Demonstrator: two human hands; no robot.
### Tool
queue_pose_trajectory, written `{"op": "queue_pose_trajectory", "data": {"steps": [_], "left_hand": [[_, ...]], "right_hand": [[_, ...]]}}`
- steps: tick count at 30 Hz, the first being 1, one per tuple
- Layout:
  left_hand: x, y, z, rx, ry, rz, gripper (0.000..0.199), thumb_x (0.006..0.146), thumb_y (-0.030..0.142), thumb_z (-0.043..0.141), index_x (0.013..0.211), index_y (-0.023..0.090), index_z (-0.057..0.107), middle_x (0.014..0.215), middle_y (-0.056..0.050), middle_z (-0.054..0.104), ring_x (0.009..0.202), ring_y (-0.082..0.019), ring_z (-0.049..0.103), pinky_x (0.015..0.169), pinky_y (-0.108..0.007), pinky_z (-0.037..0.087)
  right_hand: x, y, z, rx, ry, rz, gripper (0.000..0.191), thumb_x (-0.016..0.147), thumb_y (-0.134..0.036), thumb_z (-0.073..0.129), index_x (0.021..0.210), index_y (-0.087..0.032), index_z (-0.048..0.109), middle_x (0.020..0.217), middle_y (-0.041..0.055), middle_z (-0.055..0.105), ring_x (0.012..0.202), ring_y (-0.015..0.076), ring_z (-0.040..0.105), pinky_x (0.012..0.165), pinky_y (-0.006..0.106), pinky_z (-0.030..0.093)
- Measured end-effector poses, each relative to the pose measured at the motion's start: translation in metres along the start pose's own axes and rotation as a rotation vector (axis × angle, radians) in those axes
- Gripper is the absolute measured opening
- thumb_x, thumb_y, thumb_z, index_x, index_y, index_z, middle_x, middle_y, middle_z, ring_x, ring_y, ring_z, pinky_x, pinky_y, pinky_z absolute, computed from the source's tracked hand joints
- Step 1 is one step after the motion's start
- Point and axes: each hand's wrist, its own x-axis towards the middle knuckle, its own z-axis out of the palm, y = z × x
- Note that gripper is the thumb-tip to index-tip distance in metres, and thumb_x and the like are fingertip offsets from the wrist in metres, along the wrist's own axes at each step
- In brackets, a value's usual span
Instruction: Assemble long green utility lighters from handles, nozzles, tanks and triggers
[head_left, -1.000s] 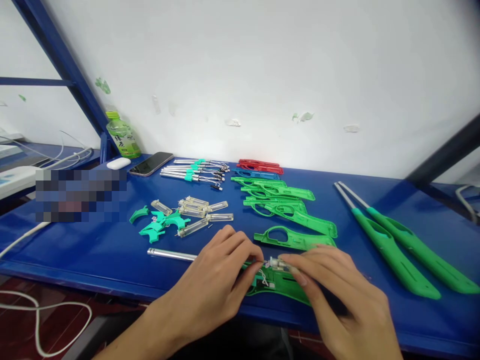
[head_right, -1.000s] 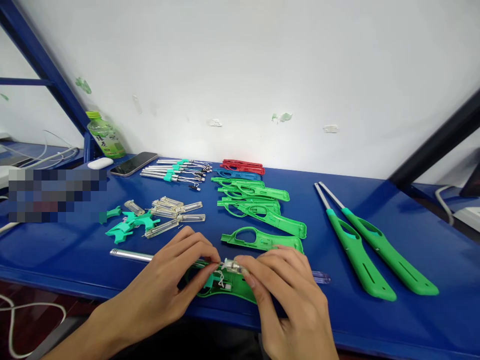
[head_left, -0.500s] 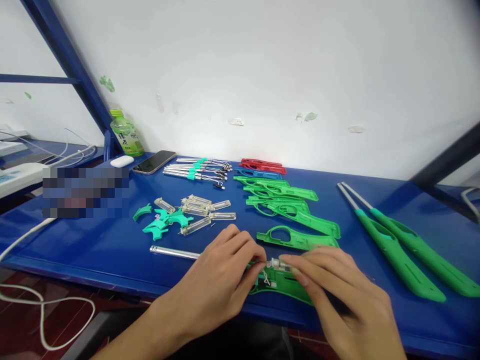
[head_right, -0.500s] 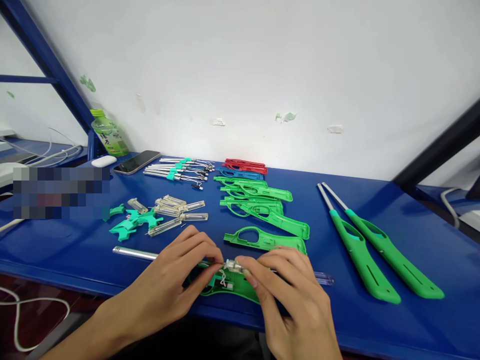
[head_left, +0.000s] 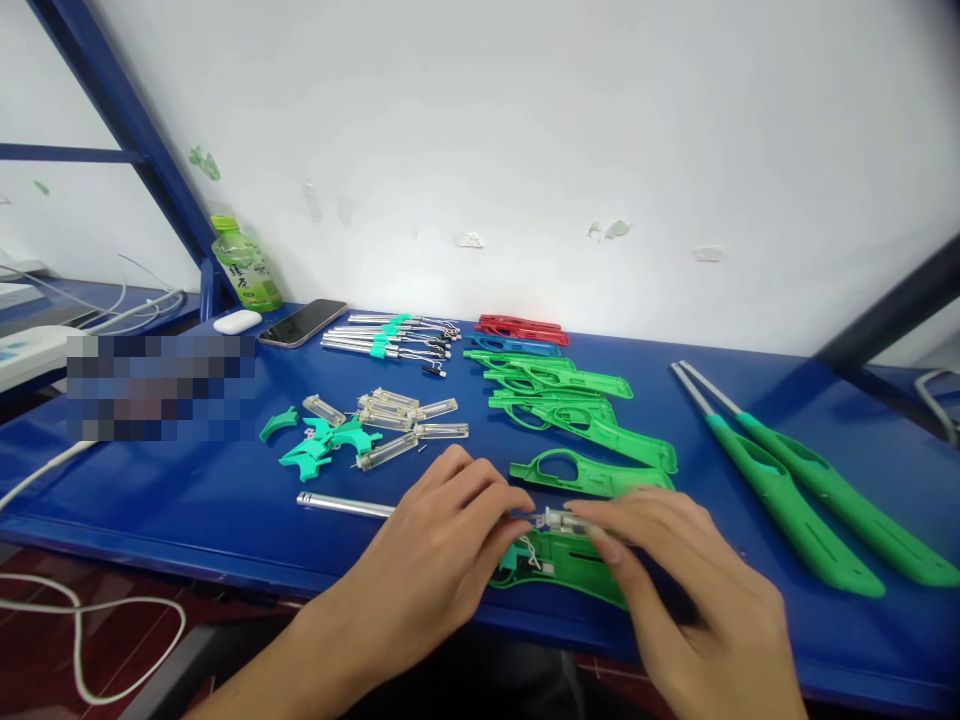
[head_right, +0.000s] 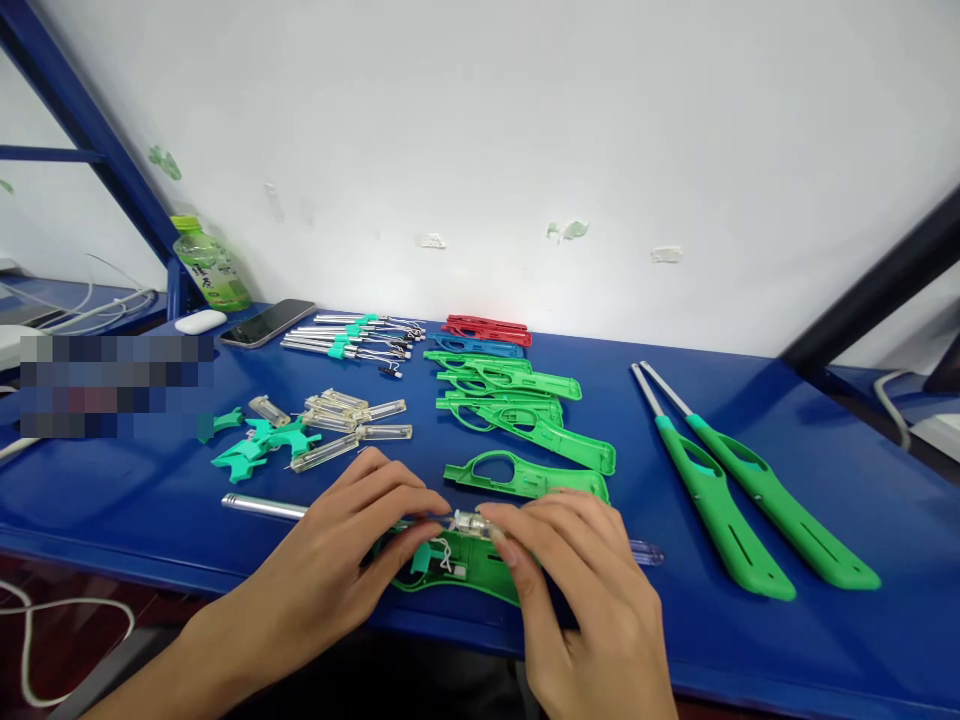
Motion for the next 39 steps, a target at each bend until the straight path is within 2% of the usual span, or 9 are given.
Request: {"op": "queue_pose_trajectory", "data": {"steps": [7, 16, 21, 27, 31, 34, 39], "left_hand": [[-0.001, 0.002, -0.003, -0.043, -0.002, -0.053, 0.011, 0.112, 0.014, 0.055, 0.109, 0.02, 0.063, 0.103, 0.0, 0.068, 0.097, -0.018, 0.054, 0.089, -0.033, 0.047], [0.0, 0.0, -0.002, -0.02, -0.006, -0.02, 0.012, 0.112, 0.011, 0.053, 0.108, 0.018, 0.061, 0.102, -0.002, 0.067, 0.094, -0.018, 0.053, 0.084, -0.035, 0.047], [0.0, 0.001, -0.001, 0.007, -0.009, -0.006, 0.013, 0.112, 0.01, 0.052, 0.108, 0.018, 0.062, 0.101, -0.003, 0.067, 0.093, -0.019, 0.053, 0.082, -0.035, 0.048], [0.001, 0.0, -0.003, 0.01, 0.028, 0.015, 0.011, 0.112, 0.014, 0.054, 0.113, 0.019, 0.064, 0.104, -0.003, 0.07, 0.095, -0.019, 0.056, 0.086, -0.034, 0.05], [-0.009, 0.001, -0.014, 0.03, 0.094, -0.019, 0.022, 0.111, 0.009, 0.052, 0.125, 0.021, 0.065, 0.11, -0.003, 0.07, 0.103, -0.018, 0.058, 0.095, -0.032, 0.05], [-0.021, 0.001, -0.023, 0.114, 0.142, -0.059, 0.028, 0.109, 0.006, 0.053, 0.128, 0.022, 0.065, 0.113, -0.005, 0.069, 0.106, -0.018, 0.06, 0.094, -0.032, 0.051], [-0.032, -0.004, -0.027, 0.148, 0.059, -0.061, 0.026, 0.108, 0.007, 0.055, 0.123, 0.024, 0.068, 0.114, -0.005, 0.07, 0.107, -0.019, 0.062, 0.099, -0.036, 0.052]], "right_hand": [[0.0, 0.003, -0.001, 0.027, -0.036, -0.012, 0.025, 0.104, -0.012, 0.066, 0.12, -0.03, 0.076, 0.104, -0.0029, 0.079, 0.104, 0.017, 0.07, 0.096, 0.032, 0.054], [-0.002, 0.008, -0.002, 0.022, -0.056, -0.035, 0.034, 0.102, -0.01, 0.067, 0.125, -0.033, 0.078, 0.107, -0.002, 0.079, 0.104, 0.018, 0.071, 0.096, 0.033, 0.056], [0.0, 0.008, 0.0, 0.021, -0.058, -0.04, 0.035, 0.101, -0.009, 0.067, 0.124, -0.033, 0.079, 0.105, -0.0008, 0.079, 0.098, 0.0197, 0.073, 0.091, 0.036, 0.058], [0.0, 0.003, 0.001, 0.007, -0.033, 0.008, 0.022, 0.105, -0.015, 0.065, 0.118, -0.03, 0.075, 0.102, -0.0028, 0.08, 0.097, 0.0178, 0.072, 0.093, 0.034, 0.054], [-0.002, 0.002, 0.001, -0.03, -0.011, 0.041, 0.022, 0.107, -0.021, 0.064, 0.123, -0.031, 0.073, 0.107, -0.0033, 0.08, 0.102, 0.018, 0.072, 0.097, 0.033, 0.051], [-0.001, 0.001, 0.0, -0.027, -0.008, 0.07, 0.018, 0.107, -0.023, 0.064, 0.121, -0.032, 0.073, 0.105, -0.0033, 0.081, 0.101, 0.0187, 0.072, 0.093, 0.032, 0.053], [0.002, -0.002, 0.0, -0.025, -0.016, 0.084, 0.013, 0.107, -0.025, 0.064, 0.112, -0.031, 0.074, 0.1, -0.0037, 0.08, 0.097, 0.0181, 0.073, 0.089, 0.032, 0.053]]}}
